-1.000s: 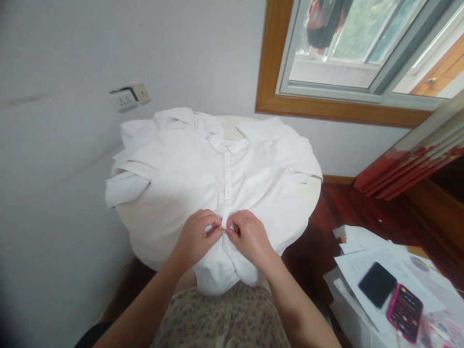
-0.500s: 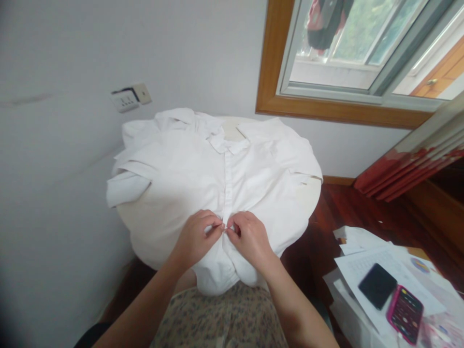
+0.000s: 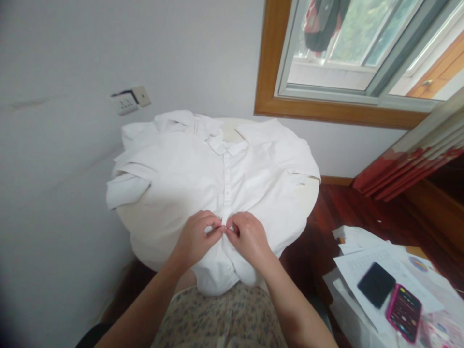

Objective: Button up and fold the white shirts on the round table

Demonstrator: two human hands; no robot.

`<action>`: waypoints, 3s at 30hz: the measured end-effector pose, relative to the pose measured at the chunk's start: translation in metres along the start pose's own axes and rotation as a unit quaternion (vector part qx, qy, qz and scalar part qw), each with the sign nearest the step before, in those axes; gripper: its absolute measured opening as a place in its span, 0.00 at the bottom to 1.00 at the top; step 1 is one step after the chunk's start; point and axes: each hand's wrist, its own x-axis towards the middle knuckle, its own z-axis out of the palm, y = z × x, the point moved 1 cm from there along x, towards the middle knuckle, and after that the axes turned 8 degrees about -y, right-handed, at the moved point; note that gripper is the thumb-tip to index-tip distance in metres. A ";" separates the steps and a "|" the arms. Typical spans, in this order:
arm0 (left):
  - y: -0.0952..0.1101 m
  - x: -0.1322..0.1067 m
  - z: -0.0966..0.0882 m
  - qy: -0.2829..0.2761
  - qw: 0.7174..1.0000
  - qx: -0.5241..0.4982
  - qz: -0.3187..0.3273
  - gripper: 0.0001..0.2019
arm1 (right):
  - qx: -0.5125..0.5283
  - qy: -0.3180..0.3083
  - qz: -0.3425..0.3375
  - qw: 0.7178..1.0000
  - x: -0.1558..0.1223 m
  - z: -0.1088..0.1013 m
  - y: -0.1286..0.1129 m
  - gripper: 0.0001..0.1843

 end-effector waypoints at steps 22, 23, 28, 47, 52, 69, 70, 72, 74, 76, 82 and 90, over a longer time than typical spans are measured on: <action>0.001 -0.001 0.000 -0.003 1.000 0.006 -0.010 0.05 | 0.020 -0.010 -0.011 1.000 -0.001 -0.002 0.001 0.05; 0.001 -0.001 0.000 0.000 1.000 0.007 -0.009 0.05 | 0.026 -0.011 -0.015 0.999 -0.001 -0.003 0.001 0.05; 0.002 -0.002 -0.001 0.002 1.000 0.004 -0.001 0.05 | 0.072 -0.043 -0.040 0.996 -0.002 -0.010 0.002 0.05; 0.001 0.001 -0.001 -0.005 1.000 0.007 0.009 0.05 | -0.013 -0.032 0.011 0.999 -0.003 -0.007 -0.008 0.05; 0.003 -0.001 -0.001 -0.001 1.000 0.006 0.008 0.06 | -0.060 -0.034 0.014 0.998 -0.006 -0.006 -0.014 0.03; 0.002 -0.003 -0.002 0.004 1.000 0.013 0.013 0.08 | -0.062 -0.020 -0.011 0.998 -0.008 0.000 -0.009 0.04; 0.003 -0.003 -0.002 0.008 1.000 0.013 0.013 0.08 | -0.058 -0.020 -0.015 0.998 -0.008 0.000 -0.009 0.04; 0.004 -0.004 -0.003 0.009 1.000 0.017 0.014 0.07 | -0.050 -0.018 -0.026 0.998 -0.008 0.001 -0.009 0.05; 0.005 -0.004 -0.004 0.001 1.000 0.024 0.016 0.07 | -0.047 -0.015 -0.037 0.998 -0.008 0.001 -0.009 0.05; 0.007 -0.004 -0.004 -0.007 0.999 0.035 0.020 0.07 | -0.049 -0.012 -0.043 0.998 -0.009 0.002 -0.009 0.04; 0.010 -0.005 -0.007 -0.031 0.993 0.113 0.004 0.05 | -0.044 -0.013 -0.038 0.998 -0.008 0.000 -0.010 0.05; 0.007 -0.003 -0.009 -0.077 0.987 0.144 -0.002 0.04 | -0.004 -0.012 -0.032 0.999 -0.008 -0.003 -0.007 0.06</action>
